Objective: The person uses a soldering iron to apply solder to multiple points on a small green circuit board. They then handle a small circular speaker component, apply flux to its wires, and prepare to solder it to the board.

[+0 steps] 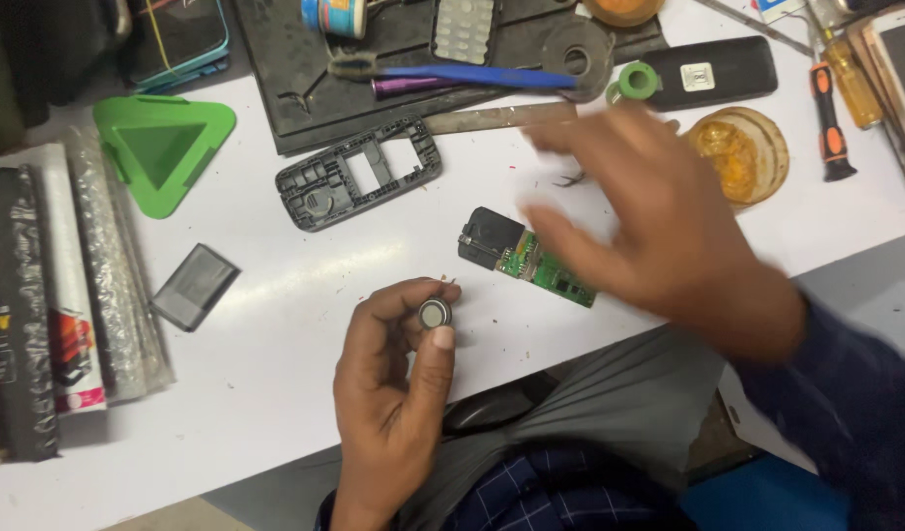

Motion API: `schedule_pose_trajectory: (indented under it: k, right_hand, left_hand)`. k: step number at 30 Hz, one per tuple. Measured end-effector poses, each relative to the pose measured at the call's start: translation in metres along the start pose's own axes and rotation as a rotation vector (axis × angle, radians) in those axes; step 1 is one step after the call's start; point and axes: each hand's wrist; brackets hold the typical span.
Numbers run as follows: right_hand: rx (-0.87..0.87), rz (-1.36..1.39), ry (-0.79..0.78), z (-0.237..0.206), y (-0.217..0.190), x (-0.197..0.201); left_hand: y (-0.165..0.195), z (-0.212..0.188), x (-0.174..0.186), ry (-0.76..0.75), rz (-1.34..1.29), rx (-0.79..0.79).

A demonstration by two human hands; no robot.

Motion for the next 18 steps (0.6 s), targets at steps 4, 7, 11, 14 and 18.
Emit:
schedule_pose_trajectory:
  k: [4,7,11,14,18]
  right_hand:
    - [-0.143,0.072,-0.071,-0.052,-0.006,-0.015]
    - [-0.106,0.038,0.013,-0.066,-0.008,-0.029]
    - [-0.197,0.071,-0.020,-0.071,-0.011,-0.030]
    - [-0.210,0.108,-0.024,-0.072,-0.012,-0.026]
    - [-0.249,0.131,-0.004,-0.072,-0.017,-0.025]
  left_hand:
    - [0.005,0.000,0.000,-0.004,0.005,0.028]
    - [0.015,-0.003,0.001,-0.020,0.053,0.039]
    - [0.018,-0.003,0.002,-0.229,0.339,-0.178]
    - [0.017,0.001,0.002,-0.347,0.442,-0.259]
    - [0.018,0.002,-0.003,-0.369,0.475,-0.253]
Point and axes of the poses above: each hand's wrist, its own z-axis towards the middle knuckle, its own x-axis out of the back of the hand, y = z × x, and after that the axes turned 11 degrees about -x, right-handed
